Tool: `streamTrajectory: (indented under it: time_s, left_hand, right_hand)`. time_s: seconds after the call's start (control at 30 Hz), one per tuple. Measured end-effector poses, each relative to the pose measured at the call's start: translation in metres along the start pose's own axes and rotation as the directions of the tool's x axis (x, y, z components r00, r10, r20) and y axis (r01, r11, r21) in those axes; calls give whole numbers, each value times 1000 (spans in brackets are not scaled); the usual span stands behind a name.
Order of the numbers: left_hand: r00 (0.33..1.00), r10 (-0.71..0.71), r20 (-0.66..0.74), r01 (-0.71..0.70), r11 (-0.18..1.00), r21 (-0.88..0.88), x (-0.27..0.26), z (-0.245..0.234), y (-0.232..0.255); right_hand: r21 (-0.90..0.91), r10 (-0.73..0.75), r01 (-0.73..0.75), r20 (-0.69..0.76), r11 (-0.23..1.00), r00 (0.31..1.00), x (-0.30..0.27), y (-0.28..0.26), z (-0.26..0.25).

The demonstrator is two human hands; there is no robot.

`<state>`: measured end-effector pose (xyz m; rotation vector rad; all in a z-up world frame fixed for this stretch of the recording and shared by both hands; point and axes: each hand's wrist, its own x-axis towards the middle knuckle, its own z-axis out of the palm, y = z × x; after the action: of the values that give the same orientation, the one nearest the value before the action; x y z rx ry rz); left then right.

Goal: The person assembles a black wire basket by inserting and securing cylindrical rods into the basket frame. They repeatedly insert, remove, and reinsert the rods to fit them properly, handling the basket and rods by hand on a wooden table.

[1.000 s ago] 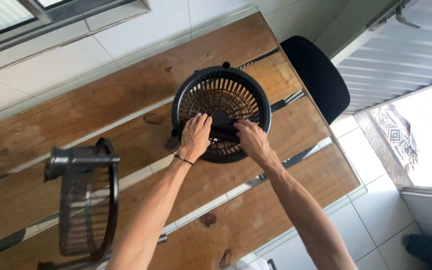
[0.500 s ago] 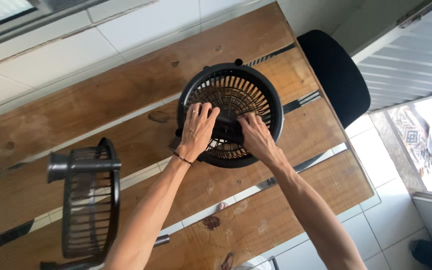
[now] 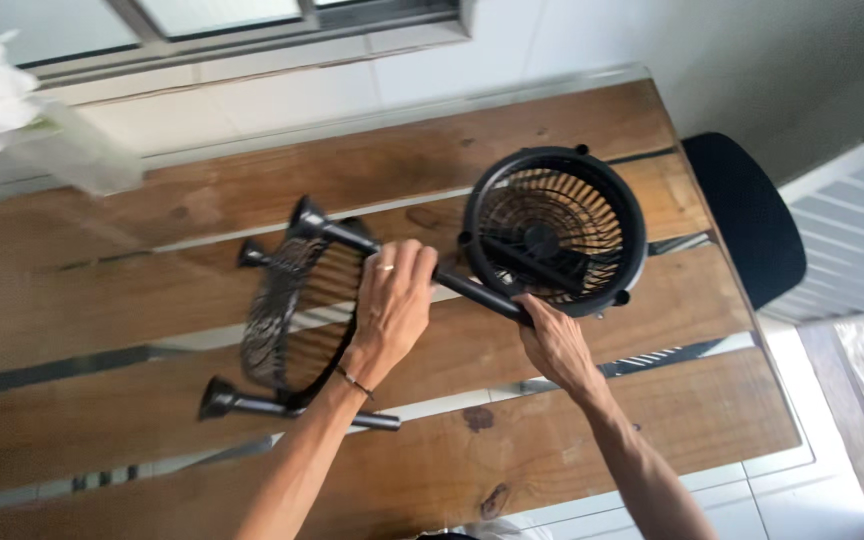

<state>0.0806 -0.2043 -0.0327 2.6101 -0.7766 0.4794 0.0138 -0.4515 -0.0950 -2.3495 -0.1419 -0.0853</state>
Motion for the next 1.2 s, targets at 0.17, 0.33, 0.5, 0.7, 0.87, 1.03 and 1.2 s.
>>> streamTrajectory:
  time_s: [0.17, 0.33, 0.5, 0.7, 0.87, 1.03, 1.2]
  left_hand:
    - [973, -228, -29, 229, 969, 89, -43, -13, -23]
    - [963, -269, 6, 267, 961, 77, -76, 7, -46]
    - [947, -262, -184, 244, 963, -118, -111, 5, -59]
    - [874, -316, -370, 240, 942, -236, -152, -19, -47]
    - [867, -428, -257, 341, 883, -321, -185, -39, -31]
    - [905, -408, -123, 356, 882, -309, -201, -60, -40]
    - [948, -302, -102, 259, 915, -308, -212, -95, -54]
  right_hand:
    - [55, 140, -145, 76, 988, 987, -13, -14, 43]
    - [197, 39, -45, 37, 979, 999, -6, -32, 84]
    - [448, 140, -167, 94, 878, 986, 7, -74, 113]
    - [527, 42, -102, 123, 844, 991, 12, -127, 133]
    - [804, 80, -298, 302, 514, 950, -1, -160, 149]
    - [788, 72, -320, 334, 526, 940, -11, -184, 160]
    - [781, 89, -398, 408, 481, 909, -20, -193, 169]
